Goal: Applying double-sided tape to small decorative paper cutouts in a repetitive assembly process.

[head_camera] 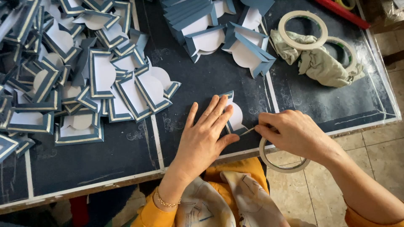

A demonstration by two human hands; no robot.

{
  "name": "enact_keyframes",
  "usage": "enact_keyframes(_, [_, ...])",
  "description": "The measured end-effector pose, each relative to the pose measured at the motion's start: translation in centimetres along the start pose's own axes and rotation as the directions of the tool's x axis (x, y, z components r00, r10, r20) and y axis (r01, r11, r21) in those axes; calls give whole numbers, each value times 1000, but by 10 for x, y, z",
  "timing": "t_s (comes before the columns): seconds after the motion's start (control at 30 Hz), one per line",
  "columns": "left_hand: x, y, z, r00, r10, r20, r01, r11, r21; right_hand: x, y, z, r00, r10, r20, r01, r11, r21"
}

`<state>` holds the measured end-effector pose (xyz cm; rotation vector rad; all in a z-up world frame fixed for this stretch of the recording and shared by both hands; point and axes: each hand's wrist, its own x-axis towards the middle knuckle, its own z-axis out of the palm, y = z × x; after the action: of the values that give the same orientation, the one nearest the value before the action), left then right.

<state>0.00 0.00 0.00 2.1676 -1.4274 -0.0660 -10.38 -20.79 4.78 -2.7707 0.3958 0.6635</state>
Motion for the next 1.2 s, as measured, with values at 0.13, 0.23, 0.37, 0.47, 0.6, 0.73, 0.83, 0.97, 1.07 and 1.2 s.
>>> enact_keyframes(0.13, [1,1,1,999,-37,8,38,998,-53,3,4,4,1000,-8,-11,9,1000,5])
enact_keyframes(0.23, [3,8,2,998,-55,6,55,997,-46,3,7,7,998,-43,-44,44,999,14])
enact_keyframes(0.37, [13,24,6,980,-199,-21,193,970,-147,3,5,10,999,-11,-33,10,999,-37])
enact_keyframes(0.47, [19,30,13,968,-251,-33,242,957,-160,3,2,12,999,34,-39,-37,997,-62])
enact_keyframes(0.6, [22,32,14,966,-252,-53,245,963,-115,-17,-9,43,987,-80,-140,14,907,-421])
enact_keyframes(0.73, [21,26,17,959,-283,25,284,950,-130,-67,-36,16,798,-413,-439,300,904,-306])
enact_keyframes(0.83, [14,6,5,988,-145,47,146,989,-23,-47,-3,10,857,-254,-449,267,963,-35])
enact_keyframes(0.97, [5,-38,-32,980,-110,-168,146,964,221,-15,30,14,917,-93,-389,244,901,359])
enact_keyframes(1.07, [13,-53,-47,959,-121,-258,235,848,476,1,38,23,892,-26,-451,227,888,399])
enact_keyframes(1.2, [63,-22,-33,933,15,-359,46,986,161,11,44,38,789,-90,-608,256,947,192])
